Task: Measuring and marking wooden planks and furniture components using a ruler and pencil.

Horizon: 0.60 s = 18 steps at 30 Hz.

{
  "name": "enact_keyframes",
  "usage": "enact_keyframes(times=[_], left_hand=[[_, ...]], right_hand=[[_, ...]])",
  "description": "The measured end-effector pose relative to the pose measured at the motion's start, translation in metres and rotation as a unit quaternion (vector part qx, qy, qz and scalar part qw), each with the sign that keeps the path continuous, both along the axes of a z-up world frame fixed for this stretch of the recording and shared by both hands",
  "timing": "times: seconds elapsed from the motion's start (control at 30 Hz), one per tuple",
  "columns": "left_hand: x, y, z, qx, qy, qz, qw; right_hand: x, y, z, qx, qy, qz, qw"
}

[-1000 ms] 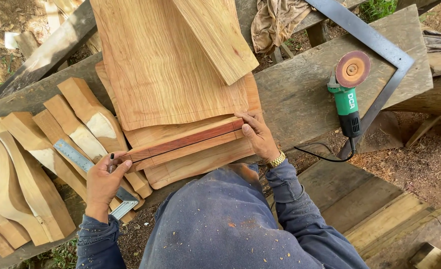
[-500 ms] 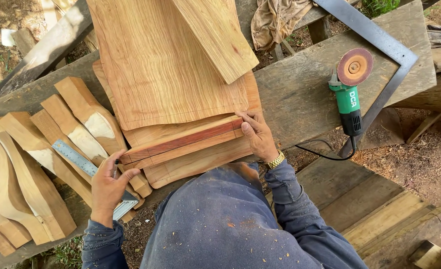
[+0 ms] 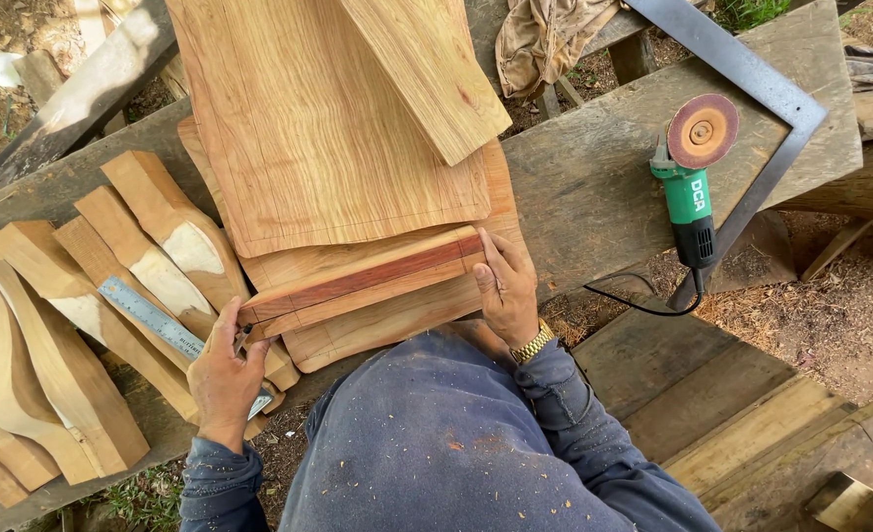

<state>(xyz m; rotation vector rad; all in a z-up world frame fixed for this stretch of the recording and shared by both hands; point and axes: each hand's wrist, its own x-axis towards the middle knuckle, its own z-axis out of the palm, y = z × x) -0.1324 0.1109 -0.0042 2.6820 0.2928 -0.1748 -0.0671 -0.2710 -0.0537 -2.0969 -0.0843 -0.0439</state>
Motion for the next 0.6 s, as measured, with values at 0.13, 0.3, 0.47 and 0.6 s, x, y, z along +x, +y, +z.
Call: enact_keyframes(times=[0.13, 0.3, 0.47, 0.6], left_hand=[[0.0025, -0.0045, 0.0047, 0.009, 0.02, 0.017, 1.0], [0.0015, -0.0071, 0.0054, 0.006, 0.007, 0.015, 1.0], [0.0004, -0.0057, 0.004, 0.014, 0.006, 0.011, 1.0], [0.0007, -0.0033, 0.0014, 0.01, -0.02, -0.01, 1.0]], right_hand=[[-0.0023, 0.0013, -0.0035, 0.008, 0.002, -0.014, 1.0], [-0.003, 0.0007, -0.0049, 0.005, 0.005, -0.021, 1.0], [-0.0021, 0.0006, -0.0028, 0.01, 0.005, -0.018, 1.0], [-0.0017, -0.0005, -0.0085, -0.002, -0.013, -0.012, 1.0]])
